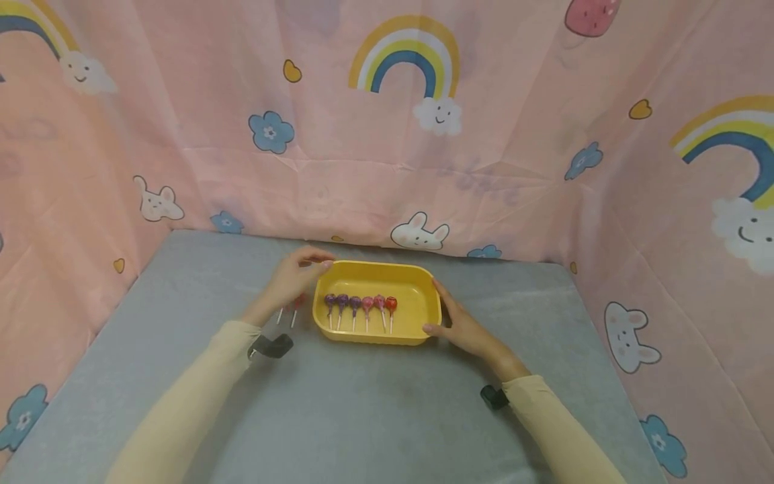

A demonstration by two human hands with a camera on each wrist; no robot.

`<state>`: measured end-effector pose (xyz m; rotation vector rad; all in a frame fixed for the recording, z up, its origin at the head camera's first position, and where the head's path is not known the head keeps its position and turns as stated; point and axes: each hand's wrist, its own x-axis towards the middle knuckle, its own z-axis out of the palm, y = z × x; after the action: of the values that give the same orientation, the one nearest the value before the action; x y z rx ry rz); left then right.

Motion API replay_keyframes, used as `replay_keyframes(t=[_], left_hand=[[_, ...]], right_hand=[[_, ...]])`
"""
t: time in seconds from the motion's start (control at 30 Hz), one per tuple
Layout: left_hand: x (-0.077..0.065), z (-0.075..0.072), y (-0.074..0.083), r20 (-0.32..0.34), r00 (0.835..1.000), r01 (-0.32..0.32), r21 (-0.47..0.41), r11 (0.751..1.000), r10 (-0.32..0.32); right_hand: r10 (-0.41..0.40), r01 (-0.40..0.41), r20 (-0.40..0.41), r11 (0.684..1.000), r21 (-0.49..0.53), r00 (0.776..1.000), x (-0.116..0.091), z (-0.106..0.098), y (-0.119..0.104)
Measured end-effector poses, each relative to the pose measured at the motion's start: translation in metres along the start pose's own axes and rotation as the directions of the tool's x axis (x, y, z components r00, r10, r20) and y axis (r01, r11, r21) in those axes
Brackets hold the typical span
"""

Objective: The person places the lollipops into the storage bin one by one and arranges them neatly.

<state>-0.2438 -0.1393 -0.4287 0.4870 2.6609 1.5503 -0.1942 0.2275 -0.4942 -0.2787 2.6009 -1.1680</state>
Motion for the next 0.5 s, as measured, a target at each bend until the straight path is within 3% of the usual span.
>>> replay_keyframes(t=[0.23, 0.5], left_hand=[[-0.013, -0.029, -0.033, -0.059, 0.996, 0.069, 0.019, 0.997, -0.068], [-0.025, -0.038, -0.074, -0.013, 0.980, 0.199, 0.017, 0.980, -0.198]], right_hand=[[0.016, -0.016, -0.008, 1.000, -0.008, 1.000, 0.001, 0.001, 0.000], [0.023, -0.023, -0.003, 1.000, 0.003, 1.000, 0.001, 0.002, -0.001]])
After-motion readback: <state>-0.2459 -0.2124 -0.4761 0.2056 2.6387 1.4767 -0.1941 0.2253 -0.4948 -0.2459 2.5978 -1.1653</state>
